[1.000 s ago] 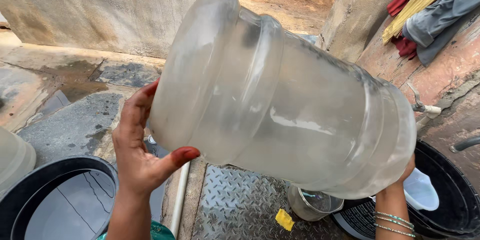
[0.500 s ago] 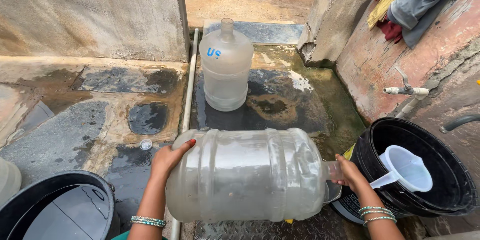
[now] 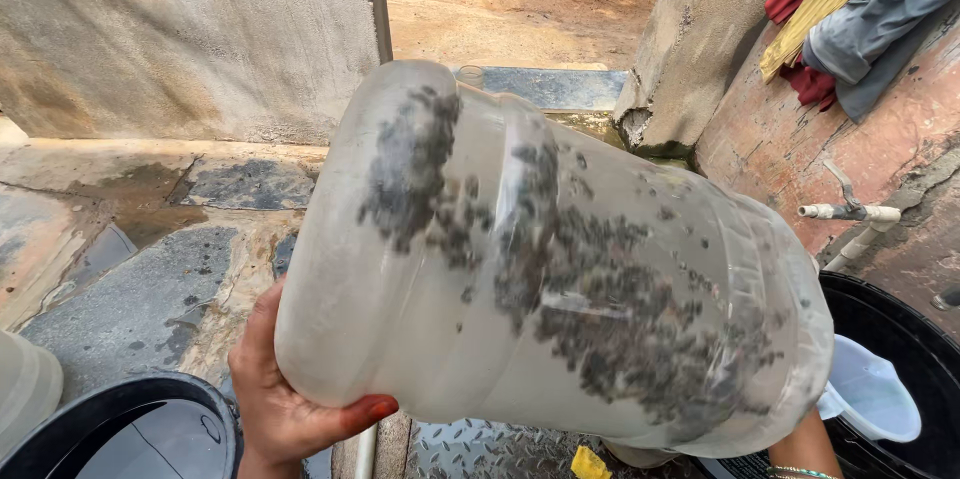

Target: The person scrubs the exterior of a large plastic water dispenser with a yellow sponge, then rinses it under a tap. They shake the dispenser to remove excess water and inspect the interior for remaining debris.

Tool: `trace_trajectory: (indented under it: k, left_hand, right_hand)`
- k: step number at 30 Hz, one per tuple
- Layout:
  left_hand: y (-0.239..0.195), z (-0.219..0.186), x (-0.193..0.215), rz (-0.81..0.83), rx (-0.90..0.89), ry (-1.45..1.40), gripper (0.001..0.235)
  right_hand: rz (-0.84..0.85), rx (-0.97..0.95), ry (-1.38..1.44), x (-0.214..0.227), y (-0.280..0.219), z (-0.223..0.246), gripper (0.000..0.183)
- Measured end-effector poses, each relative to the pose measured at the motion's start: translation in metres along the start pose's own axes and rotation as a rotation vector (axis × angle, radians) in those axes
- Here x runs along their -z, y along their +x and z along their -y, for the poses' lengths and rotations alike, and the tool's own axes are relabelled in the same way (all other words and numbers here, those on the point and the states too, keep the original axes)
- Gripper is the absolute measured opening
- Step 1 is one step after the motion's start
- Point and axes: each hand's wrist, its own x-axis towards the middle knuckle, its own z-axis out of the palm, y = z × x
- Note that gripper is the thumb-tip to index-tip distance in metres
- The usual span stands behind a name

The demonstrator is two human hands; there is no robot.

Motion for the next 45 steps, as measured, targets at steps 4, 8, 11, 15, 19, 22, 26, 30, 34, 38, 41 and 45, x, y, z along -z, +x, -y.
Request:
trace_trajectory:
  k: [4, 8, 11, 15, 19, 22, 26, 30, 34, 38, 41, 45]
  left_hand:
    - [0.004, 0.040, -0.010, -0.009, 0.133, -0.021, 0.098]
    - [0.001, 0.118, -0.014, -0.001, 0.656, 0.539, 0.088]
    - [-0.008, 0.165, -0.010, 0.232, 0.991, 0.748, 0.097]
    - [-0.014, 0.178, -0.004, 0.289, 1.062, 0.708, 0.100]
    - [0.003, 0.119, 0.010, 0.003, 0.512, -0.050, 0.112]
    - [0.014, 0.056, 0.015, -0.150, 0.187, -0.503, 0.106]
    - [-0.006, -0.018, 0.006, -0.101, -0.106, 0.168, 0.118]
    - [-0.005, -0.020, 0.000, -0.071, -0.090, -0.024, 0.125]
    - [0.003, 0.057, 0.001, -0.066, 0.183, 0.339, 0.111]
    - [-0.018, 0.153, -0.002, 0.090, 0.857, 0.684, 0.111]
    - [-0.029, 0.192, 0.000, 0.447, 1.088, 0.788, 0.113]
    - [-0.019, 0.185, 0.015, 0.236, 1.018, 0.541, 0.097]
  right_hand:
    - [-0.105, -0.211, -0.228, 0.053, 0.009, -0.017, 0.058]
    - [-0.147, -0.691, -0.721, 0.084, 0.009, -0.059, 0.074]
    - [-0.092, -0.971, -1.010, 0.092, 0.002, -0.086, 0.074]
    - [-0.063, -0.827, -0.928, 0.081, 0.001, -0.079, 0.075]
    - [0.056, -0.315, -0.535, 0.054, 0.006, -0.015, 0.045]
    - [0.126, -0.065, -0.130, 0.027, -0.008, 0.018, 0.043]
    - [0.041, -0.016, 0.050, 0.005, -0.026, 0.015, 0.046]
    - [-0.042, -0.099, -0.045, 0.019, -0.011, -0.015, 0.049]
    - [-0.152, -0.386, -0.359, 0.061, 0.005, -0.056, 0.054]
    - [-0.130, -0.814, -0.849, 0.093, -0.003, -0.099, 0.063]
    - [-0.172, -0.909, -0.912, 0.095, -0.009, -0.108, 0.056]
    - [-0.186, -0.506, -0.835, 0.071, -0.003, -0.072, 0.051]
